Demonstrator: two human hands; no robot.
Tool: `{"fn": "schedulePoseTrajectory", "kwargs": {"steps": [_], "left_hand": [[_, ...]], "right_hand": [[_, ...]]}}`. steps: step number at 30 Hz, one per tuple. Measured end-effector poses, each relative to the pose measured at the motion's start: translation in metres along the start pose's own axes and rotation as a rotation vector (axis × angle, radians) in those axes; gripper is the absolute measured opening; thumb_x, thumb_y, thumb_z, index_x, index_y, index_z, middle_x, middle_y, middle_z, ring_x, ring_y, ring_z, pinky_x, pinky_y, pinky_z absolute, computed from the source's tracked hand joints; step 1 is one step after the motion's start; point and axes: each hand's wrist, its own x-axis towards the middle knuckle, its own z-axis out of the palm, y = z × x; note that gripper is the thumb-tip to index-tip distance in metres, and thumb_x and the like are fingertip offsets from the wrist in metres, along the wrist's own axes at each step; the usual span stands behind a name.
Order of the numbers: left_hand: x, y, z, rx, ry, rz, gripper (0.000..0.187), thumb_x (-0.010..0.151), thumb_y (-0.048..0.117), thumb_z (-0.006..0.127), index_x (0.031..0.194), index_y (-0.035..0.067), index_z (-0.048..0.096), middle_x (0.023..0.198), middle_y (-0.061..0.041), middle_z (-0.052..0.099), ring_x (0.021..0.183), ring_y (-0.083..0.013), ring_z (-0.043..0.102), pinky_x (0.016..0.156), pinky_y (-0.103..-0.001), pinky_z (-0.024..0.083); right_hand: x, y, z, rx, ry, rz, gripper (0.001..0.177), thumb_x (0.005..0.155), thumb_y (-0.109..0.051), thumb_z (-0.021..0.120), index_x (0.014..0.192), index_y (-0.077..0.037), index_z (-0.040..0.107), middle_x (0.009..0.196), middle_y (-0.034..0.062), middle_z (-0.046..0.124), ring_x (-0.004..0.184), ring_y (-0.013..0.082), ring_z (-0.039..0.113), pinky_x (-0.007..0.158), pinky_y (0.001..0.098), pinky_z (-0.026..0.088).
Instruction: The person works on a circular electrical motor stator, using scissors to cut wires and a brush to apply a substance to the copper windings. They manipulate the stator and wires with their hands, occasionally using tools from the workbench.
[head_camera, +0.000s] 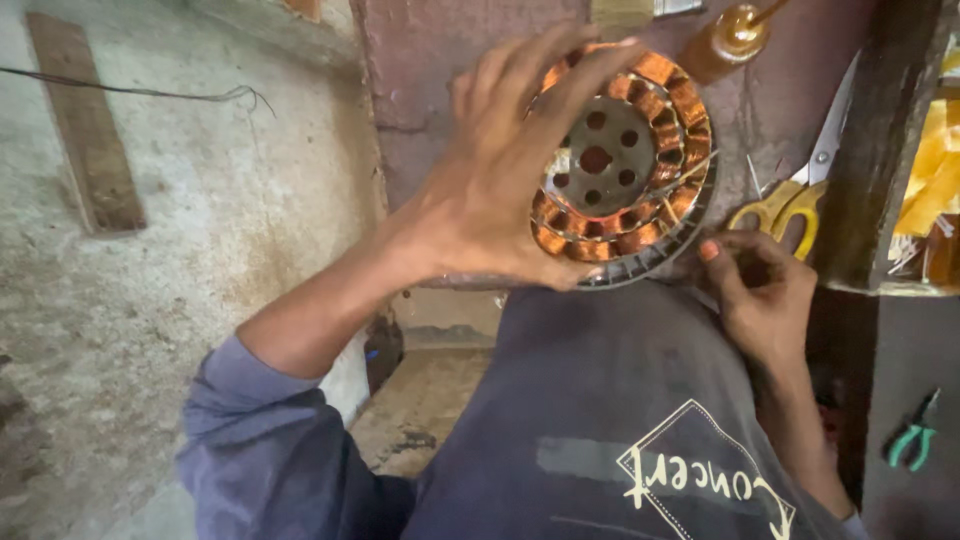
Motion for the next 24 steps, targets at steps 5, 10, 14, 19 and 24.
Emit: {"fn": "schedulePoseTrajectory", "kwargs": {"steps": [5, 10, 14, 19, 24], "left_hand": [[-0.015, 0.016, -0.001, -0.604, 0.097, -0.058, 0.125, 0.068, 0.06, 0.094, 0.163, 0.017, 0.027, 0.162, -0.019, 0.03, 0.15, -0.0333, 0.032, 0.133, -0.052, 0.03], [-0.029, 0.045, 0.058, -1.969, 0.064, -0.189, 0.099, 0.089, 0.053, 0.083, 0.162, 0.012, 0.032, 0.155, -0.013, 0.042, 0.142, -0.0223, 0.044, 0.125, -0.039, 0.033], [-0.028, 0.062, 0.094, -2.368, 0.046, -0.332, 0.084, 0.094, 0.051, 0.079, 0.152, 0.008, 0.036, 0.145, -0.009, 0.049, 0.135, -0.0246, 0.047, 0.119, -0.048, 0.038], [-0.027, 0.078, 0.108, -2.44, 0.059, -0.387, 0.083, 0.092, 0.049, 0.08, 0.153, 0.011, 0.039, 0.15, -0.008, 0.051, 0.14, -0.0255, 0.048, 0.117, -0.053, 0.04], [-0.022, 0.087, 0.112, -2.477, 0.04, -0.407, 0.083, 0.095, 0.05, 0.078, 0.155, 0.01, 0.037, 0.15, -0.009, 0.047, 0.139, -0.0272, 0.046, 0.117, -0.056, 0.039]], "right_hand": [[0.008, 0.023, -0.003, -0.037, -0.005, -0.112, 0.014, 0.102, -0.01, 0.072, 0.106, 0.003, 0.07, 0.085, 0.0033, 0.071, 0.076, 0.0066, 0.063, 0.069, 0.0218, 0.05], [0.007, 0.032, -0.004, -0.258, 0.002, -0.191, 0.015, 0.103, -0.009, 0.078, 0.108, 0.004, 0.073, 0.074, 0.0085, 0.068, 0.067, 0.0131, 0.057, 0.073, 0.0286, 0.047], [0.006, 0.03, -0.004, -0.062, -0.022, -0.217, 0.03, 0.095, -0.012, 0.075, 0.12, 0.001, 0.065, 0.114, 0.0088, 0.071, 0.102, 0.0138, 0.068, 0.088, 0.0275, 0.055], [0.004, 0.043, -0.017, -0.311, -0.096, -0.326, 0.057, 0.09, -0.017, 0.074, 0.141, -0.002, 0.054, 0.14, 0.0121, 0.063, 0.128, 0.025, 0.06, 0.108, 0.0385, 0.047], [0.001, 0.052, -0.027, -0.611, -0.108, -0.393, 0.052, 0.091, -0.017, 0.074, 0.139, -0.004, 0.056, 0.137, 0.0117, 0.065, 0.128, 0.0259, 0.061, 0.109, 0.0395, 0.047]]}}
